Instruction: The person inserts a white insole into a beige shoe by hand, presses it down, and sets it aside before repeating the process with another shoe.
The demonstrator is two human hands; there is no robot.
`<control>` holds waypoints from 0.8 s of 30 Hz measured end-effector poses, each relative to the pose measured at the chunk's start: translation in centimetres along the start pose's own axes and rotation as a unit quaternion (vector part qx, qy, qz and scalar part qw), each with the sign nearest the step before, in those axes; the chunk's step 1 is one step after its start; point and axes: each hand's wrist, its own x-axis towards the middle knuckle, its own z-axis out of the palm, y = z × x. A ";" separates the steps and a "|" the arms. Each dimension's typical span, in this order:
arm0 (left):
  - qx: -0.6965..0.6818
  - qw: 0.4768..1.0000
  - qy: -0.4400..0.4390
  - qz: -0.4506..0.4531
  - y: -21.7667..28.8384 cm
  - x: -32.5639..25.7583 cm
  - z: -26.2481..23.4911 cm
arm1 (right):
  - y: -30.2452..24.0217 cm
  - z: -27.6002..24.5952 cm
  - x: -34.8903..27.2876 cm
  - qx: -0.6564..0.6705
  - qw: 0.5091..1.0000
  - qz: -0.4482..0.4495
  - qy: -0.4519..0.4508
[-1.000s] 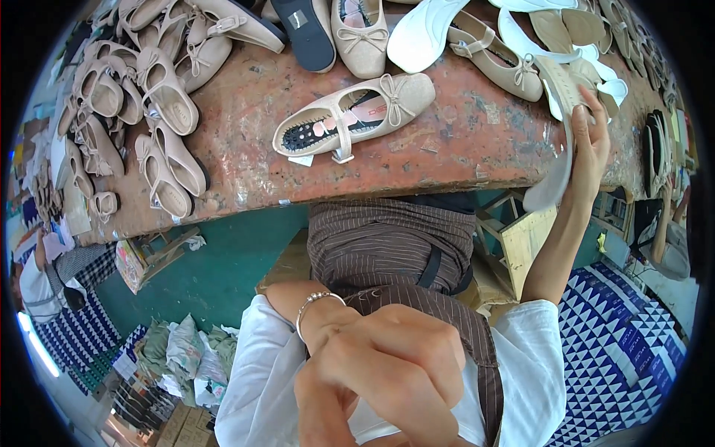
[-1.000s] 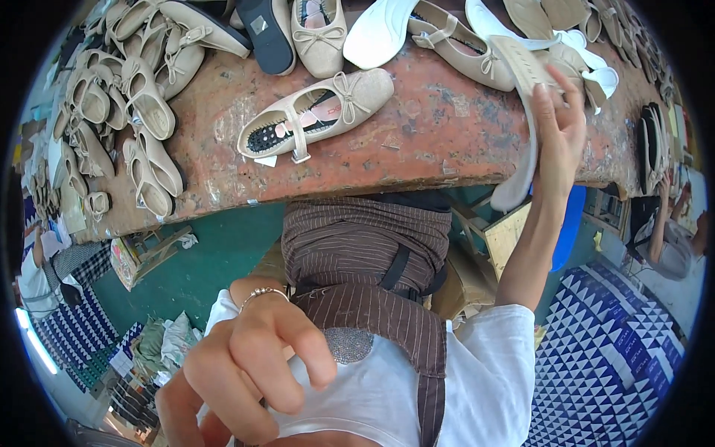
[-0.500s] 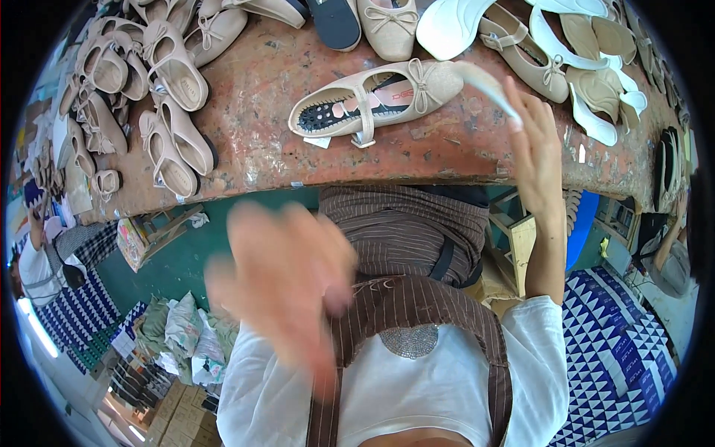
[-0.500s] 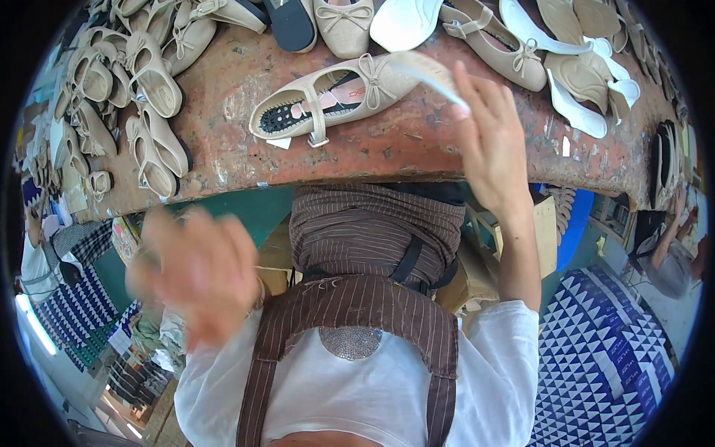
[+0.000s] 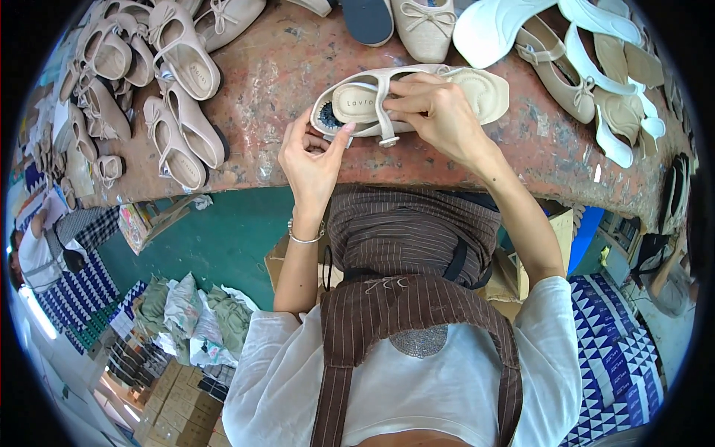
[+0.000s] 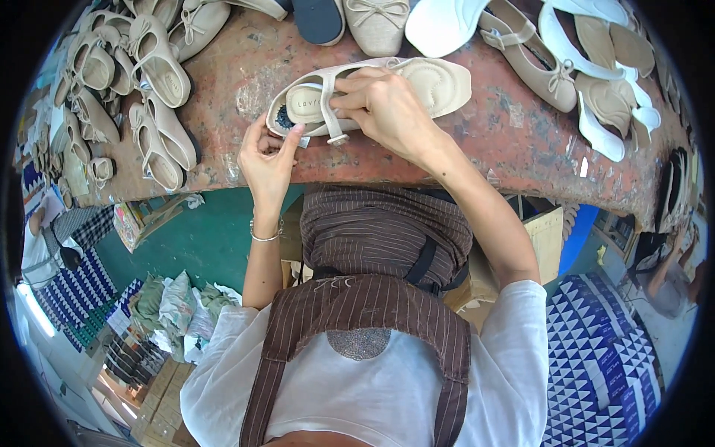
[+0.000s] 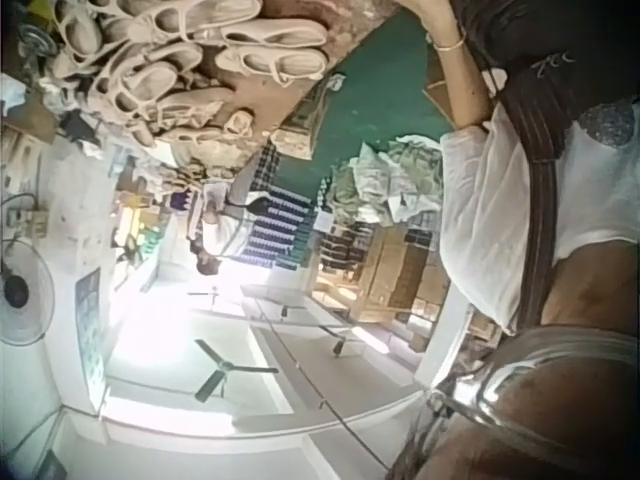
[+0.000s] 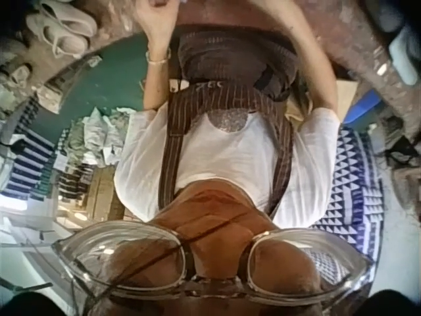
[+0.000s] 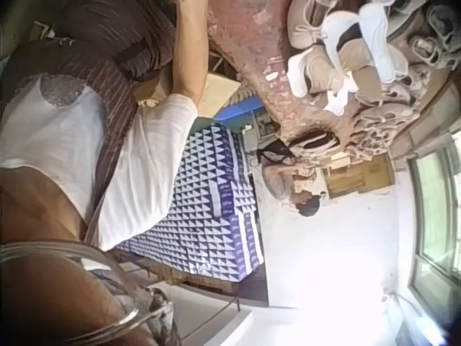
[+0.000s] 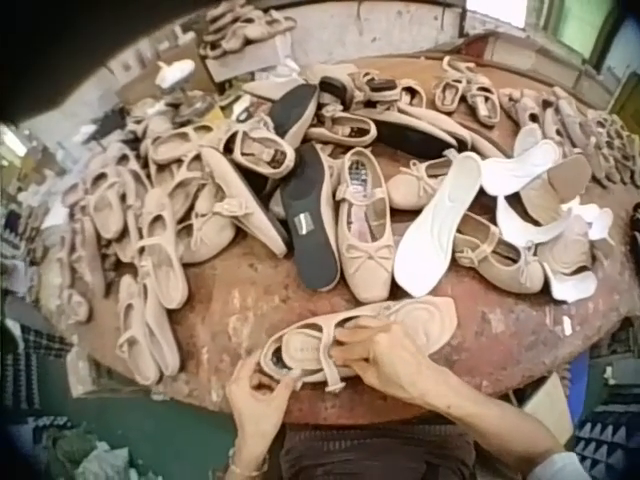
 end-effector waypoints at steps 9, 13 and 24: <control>-0.087 0.995 0.019 -0.037 -0.7 1.3 0.7 | -0.1 2.6 0.9 0.003 0.998 0.024 -0.060; -0.065 0.994 0.012 -0.084 0.5 2.3 0.6 | -0.3 3.3 0.1 -0.098 0.992 -0.042 -0.066; 0.062 0.998 0.017 0.007 -0.4 3.5 0.3 | -3.6 2.5 1.4 -0.223 0.927 0.038 -0.300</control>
